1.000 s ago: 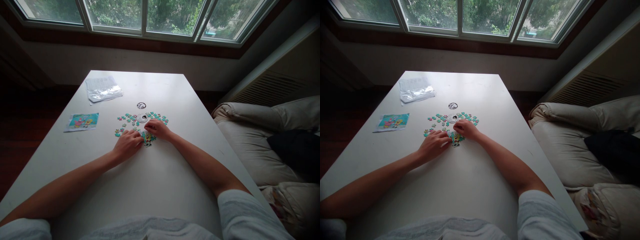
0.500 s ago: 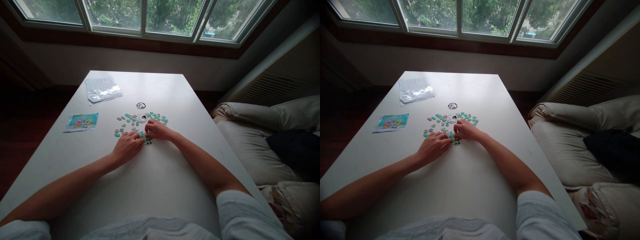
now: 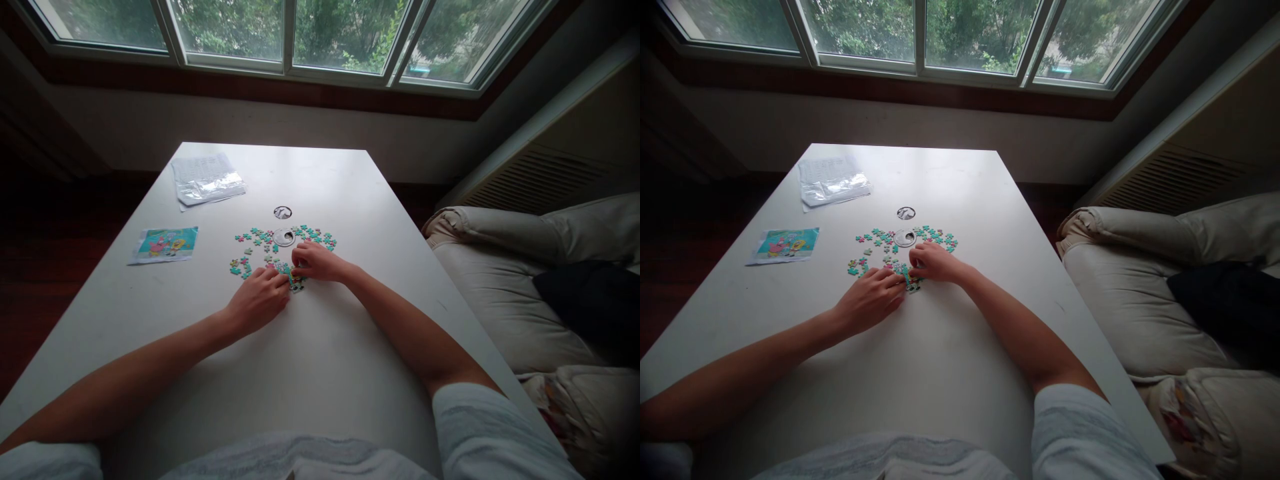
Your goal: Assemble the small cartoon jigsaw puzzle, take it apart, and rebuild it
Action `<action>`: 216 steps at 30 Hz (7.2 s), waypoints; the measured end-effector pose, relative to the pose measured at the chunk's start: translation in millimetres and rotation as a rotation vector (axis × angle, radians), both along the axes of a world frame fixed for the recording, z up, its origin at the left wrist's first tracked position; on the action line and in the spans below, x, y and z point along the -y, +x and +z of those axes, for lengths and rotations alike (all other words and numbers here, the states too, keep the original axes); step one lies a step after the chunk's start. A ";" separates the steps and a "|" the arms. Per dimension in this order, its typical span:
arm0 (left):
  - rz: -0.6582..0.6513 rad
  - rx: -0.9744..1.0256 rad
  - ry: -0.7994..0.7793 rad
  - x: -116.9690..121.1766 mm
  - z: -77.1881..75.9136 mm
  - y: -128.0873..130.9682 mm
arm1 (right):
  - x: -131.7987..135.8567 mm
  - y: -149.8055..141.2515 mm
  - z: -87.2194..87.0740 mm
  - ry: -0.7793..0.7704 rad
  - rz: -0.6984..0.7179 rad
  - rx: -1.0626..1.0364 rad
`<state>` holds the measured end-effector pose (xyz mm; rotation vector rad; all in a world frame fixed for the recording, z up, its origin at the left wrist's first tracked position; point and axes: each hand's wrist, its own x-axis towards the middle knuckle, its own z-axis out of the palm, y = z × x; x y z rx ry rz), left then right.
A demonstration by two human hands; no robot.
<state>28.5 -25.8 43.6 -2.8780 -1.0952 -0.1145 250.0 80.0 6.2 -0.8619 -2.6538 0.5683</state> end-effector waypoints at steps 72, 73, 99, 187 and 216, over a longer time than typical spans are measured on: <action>0.094 0.261 0.012 -46.7 -28.7 -38.7 | 40.3 -29.8 -13.5 -0.167 -0.342 -0.340; 0.090 0.260 0.013 -46.0 -28.3 -38.0 | 40.0 -29.3 -13.4 -0.140 -0.339 -0.331; 0.190 0.127 0.086 -21.3 -22.6 -16.2 | 28.9 -10.9 -17.2 0.073 -0.310 -0.195; 0.025 0.090 -0.118 -7.1 0.6 -15.0 | 30.0 -10.5 -14.0 0.161 -0.279 -0.076; 0.140 0.110 -0.159 -16.4 -46.4 -15.3 | -26.7 45.3 -23.3 0.217 -0.587 -0.119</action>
